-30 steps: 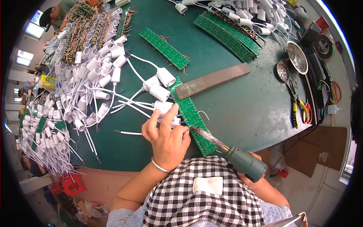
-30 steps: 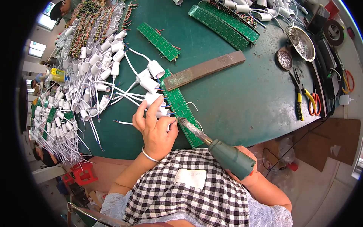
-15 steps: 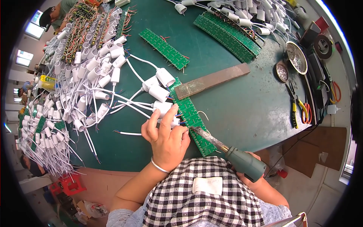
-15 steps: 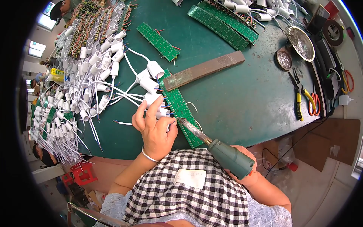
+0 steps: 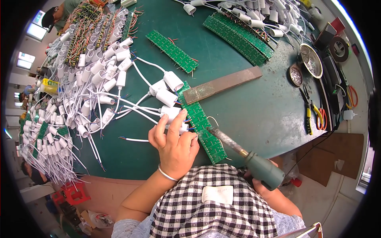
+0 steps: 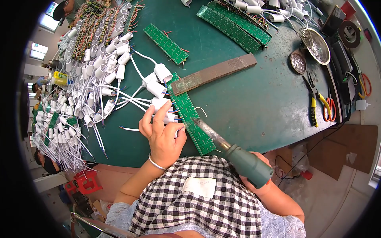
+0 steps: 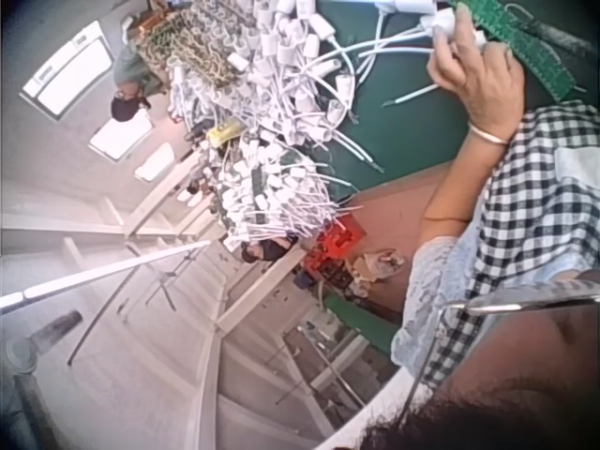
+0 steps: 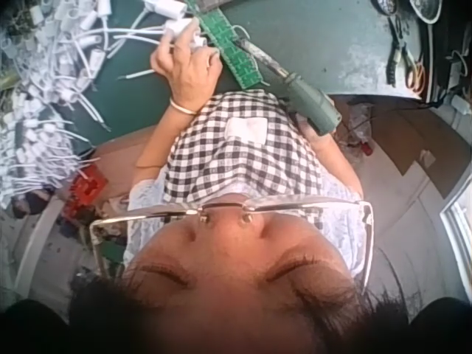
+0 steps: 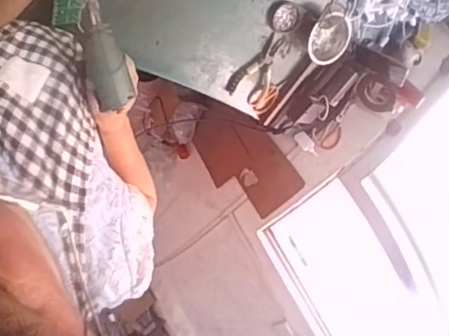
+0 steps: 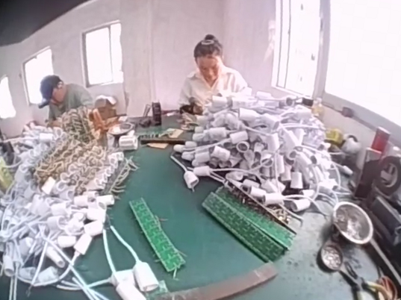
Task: The person solders wires from cylindrical components onto circuit boards using a soldering gun, stacks the assembled boards onto a pile, and solders additional components onto new boards.
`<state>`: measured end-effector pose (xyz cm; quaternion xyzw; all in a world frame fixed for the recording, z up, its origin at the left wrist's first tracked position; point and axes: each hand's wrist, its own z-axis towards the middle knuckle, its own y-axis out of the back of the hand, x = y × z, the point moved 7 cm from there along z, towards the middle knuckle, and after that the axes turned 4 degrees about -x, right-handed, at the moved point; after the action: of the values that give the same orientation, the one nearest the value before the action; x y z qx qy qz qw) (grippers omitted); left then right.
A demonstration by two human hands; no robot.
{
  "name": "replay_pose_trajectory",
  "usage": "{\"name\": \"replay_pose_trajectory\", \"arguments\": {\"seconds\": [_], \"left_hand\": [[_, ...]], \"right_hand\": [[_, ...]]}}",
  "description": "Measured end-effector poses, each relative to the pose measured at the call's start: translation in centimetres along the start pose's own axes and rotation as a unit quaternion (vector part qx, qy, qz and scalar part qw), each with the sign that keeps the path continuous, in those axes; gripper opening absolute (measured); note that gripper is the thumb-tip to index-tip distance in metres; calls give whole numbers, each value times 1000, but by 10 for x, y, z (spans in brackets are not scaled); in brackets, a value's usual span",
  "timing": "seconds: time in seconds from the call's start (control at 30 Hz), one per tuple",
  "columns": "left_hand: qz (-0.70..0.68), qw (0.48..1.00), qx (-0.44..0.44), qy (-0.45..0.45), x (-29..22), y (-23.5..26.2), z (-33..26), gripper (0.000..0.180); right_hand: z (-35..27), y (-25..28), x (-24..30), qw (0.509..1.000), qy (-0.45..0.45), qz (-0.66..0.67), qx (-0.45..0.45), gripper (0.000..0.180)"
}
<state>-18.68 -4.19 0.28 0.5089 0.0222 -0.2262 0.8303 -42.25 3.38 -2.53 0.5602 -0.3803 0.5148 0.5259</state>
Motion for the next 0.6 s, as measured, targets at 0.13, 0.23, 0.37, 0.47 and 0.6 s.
{"name": "replay_pose_trajectory", "arguments": {"seconds": [0.13, 0.23, 0.37, 0.47, 0.6], "left_hand": [[-14, 1000, -12, 4, -4, 1, 4, 12], [11, 1000, 2, 8, -2, 1, 2, 11], [15, 1000, 4, 6, 0, 3, -1, 14], [17, 1000, 5, 3, -1, 2, -1, 14], [9, 1000, -4, -8, -7, -1, 1, 13]], "right_hand": [[-11, 17, -10, 974, -54, 134, -173, 61], [6, 51, -4, 955, -3, 91, -284, 64], [32, 110, 37, 905, 90, -4, -416, 54], [39, 148, 68, 853, 191, -77, -479, 44], [70, 208, 35, 831, 45, -190, -521, 31]]}}
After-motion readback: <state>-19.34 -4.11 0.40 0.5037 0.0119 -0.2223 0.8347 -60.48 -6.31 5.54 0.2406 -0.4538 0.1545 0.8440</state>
